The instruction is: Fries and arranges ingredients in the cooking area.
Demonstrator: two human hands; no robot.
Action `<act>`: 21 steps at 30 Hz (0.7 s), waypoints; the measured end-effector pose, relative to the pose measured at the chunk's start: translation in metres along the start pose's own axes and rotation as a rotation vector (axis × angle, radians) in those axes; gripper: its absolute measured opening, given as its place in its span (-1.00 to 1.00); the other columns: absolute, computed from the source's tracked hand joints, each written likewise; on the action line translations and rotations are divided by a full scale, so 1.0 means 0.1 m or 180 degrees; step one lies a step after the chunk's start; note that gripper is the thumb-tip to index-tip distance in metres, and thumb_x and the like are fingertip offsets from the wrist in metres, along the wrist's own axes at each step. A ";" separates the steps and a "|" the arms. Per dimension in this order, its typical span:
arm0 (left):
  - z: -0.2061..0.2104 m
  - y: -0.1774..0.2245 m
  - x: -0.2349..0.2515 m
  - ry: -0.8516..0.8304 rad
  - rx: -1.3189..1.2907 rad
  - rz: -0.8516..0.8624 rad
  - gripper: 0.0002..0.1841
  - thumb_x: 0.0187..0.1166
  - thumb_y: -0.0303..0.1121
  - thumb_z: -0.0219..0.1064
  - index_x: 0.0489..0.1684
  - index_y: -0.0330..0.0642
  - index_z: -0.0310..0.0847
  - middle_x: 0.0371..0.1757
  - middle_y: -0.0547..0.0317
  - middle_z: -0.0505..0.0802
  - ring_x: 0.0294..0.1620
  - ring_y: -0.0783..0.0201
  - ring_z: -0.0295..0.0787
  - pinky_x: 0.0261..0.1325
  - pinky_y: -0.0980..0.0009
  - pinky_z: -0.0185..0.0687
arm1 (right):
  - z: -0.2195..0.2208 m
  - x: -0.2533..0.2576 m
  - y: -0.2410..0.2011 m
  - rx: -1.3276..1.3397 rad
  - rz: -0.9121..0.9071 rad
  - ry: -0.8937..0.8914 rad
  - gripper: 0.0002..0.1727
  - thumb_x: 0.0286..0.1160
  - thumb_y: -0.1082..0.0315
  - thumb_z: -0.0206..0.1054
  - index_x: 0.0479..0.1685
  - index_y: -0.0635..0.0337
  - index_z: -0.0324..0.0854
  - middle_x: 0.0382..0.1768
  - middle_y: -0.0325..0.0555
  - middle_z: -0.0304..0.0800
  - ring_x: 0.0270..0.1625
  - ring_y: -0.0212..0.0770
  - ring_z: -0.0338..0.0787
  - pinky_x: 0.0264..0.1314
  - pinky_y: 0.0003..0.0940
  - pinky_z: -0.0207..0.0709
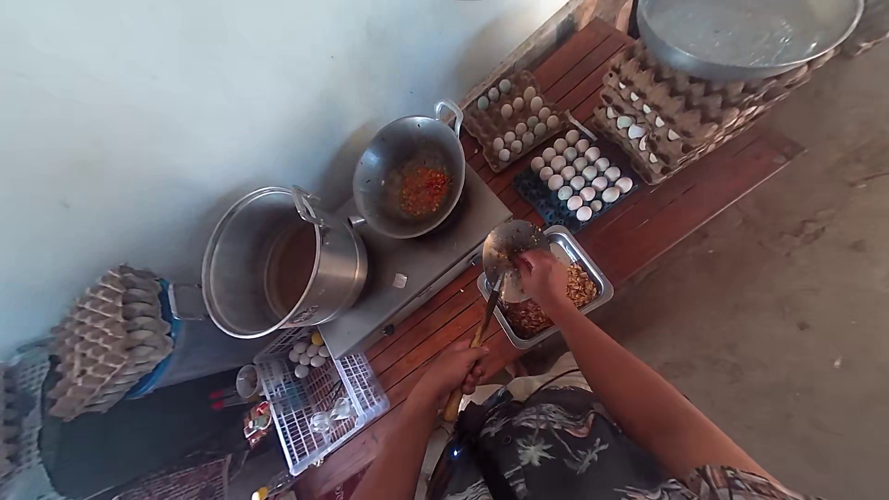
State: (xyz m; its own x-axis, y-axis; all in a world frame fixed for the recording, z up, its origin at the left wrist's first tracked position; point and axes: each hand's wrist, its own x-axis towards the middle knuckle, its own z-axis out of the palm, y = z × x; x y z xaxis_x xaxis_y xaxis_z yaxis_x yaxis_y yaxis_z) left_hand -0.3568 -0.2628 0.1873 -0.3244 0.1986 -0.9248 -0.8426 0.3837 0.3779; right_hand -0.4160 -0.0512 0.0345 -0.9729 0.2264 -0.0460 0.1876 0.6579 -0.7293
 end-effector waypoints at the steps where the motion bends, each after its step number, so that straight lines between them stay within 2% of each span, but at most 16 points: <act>1: -0.02 0.01 -0.01 -0.0026 0.0025 0.0010 -0.85 0.88 -0.28 0.00 -0.03 -0.13 0.40 -0.59 0.34 0.45 -0.77 0.52 0.29 -0.74 0.66 0.26 | -0.04 0.04 0.04 -0.0001 -0.0277 0.0160 -0.77 0.68 0.30 0.31 0.00 0.20 0.84 0.00 0.13 0.89 0.15 0.20 0.85 0.15 0.23 0.70; 5: -0.05 0.03 -0.01 -0.0012 0.0139 -0.0015 -0.85 0.87 -0.29 0.04 -0.02 -0.14 0.42 -0.57 0.33 0.46 -0.77 0.52 0.30 -0.72 0.66 0.29 | -0.11 0.25 0.20 -0.0391 -0.1391 0.0214 -0.81 0.63 0.46 0.28 -0.05 0.21 0.84 -0.05 0.11 0.88 0.11 0.20 0.86 0.01 0.14 0.75; 7: -0.05 0.04 0.00 0.0020 0.0214 -0.0065 -0.86 0.87 -0.28 0.04 0.00 -0.14 0.41 -0.56 0.34 0.46 -0.76 0.52 0.31 -0.71 0.65 0.31 | -0.14 0.29 0.28 -0.0616 -0.1748 -0.0152 -0.82 0.56 0.55 0.30 -0.06 0.24 0.82 -0.06 0.14 0.85 0.11 0.23 0.84 -0.02 0.14 0.74; 10: -0.06 0.05 0.03 0.0063 0.0286 -0.0093 -0.86 0.87 -0.29 0.04 0.05 -0.14 0.41 -0.56 0.33 0.46 -0.75 0.51 0.32 -0.72 0.64 0.31 | -0.19 0.20 0.42 -0.0870 -0.2017 -0.0653 -0.84 0.46 0.58 0.40 -0.09 0.25 0.82 -0.07 0.10 0.85 0.14 0.20 0.82 0.09 0.10 0.75; 12: -0.07 0.05 0.04 0.0114 0.0335 -0.0082 -0.86 0.87 -0.29 0.04 0.06 -0.15 0.41 -0.56 0.33 0.46 -0.76 0.51 0.32 -0.72 0.64 0.30 | -0.21 0.14 0.49 -0.0842 -0.2029 -0.0603 -0.86 0.47 0.56 0.39 -0.13 0.22 0.83 -0.10 0.07 0.86 0.08 0.17 0.84 0.03 0.08 0.75; 16: -0.08 0.06 0.02 0.0093 0.0369 -0.0049 -0.86 0.86 -0.29 0.06 0.07 -0.14 0.42 -0.55 0.33 0.48 -0.75 0.51 0.33 -0.71 0.64 0.32 | -0.27 0.17 0.41 -0.0630 -0.1471 -0.0161 -0.79 0.62 0.49 0.26 -0.06 0.22 0.84 -0.04 0.13 0.87 0.11 0.24 0.85 -0.01 0.19 0.74; 18: -0.08 0.09 0.02 0.0092 0.0430 -0.0044 -0.87 0.86 -0.29 0.06 0.06 -0.14 0.41 -0.56 0.33 0.47 -0.75 0.51 0.32 -0.71 0.65 0.30 | -0.22 0.21 0.41 -0.0718 -0.1212 -0.0016 -0.81 0.63 0.47 0.27 -0.05 0.21 0.83 0.00 0.17 0.85 0.19 0.26 0.82 0.08 0.23 0.70; 21: -0.09 0.09 0.03 0.0155 0.0494 -0.0086 -0.87 0.86 -0.29 0.06 0.04 -0.14 0.41 -0.57 0.33 0.46 -0.76 0.51 0.31 -0.71 0.64 0.31 | -0.17 0.10 0.44 -0.0747 -0.1256 -0.0274 -0.83 0.57 0.49 0.33 -0.07 0.26 0.83 0.00 0.19 0.84 0.18 0.27 0.80 0.08 0.22 0.72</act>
State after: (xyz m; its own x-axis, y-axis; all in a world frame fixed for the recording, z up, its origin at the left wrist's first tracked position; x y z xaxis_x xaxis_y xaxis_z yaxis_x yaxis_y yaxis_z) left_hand -0.3691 -0.2669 0.1874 -0.3260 0.1438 -0.9344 -0.7760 0.5238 0.3514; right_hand -0.4155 -0.0078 0.0129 -0.9818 -0.1277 0.1403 -0.1833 0.8288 -0.5287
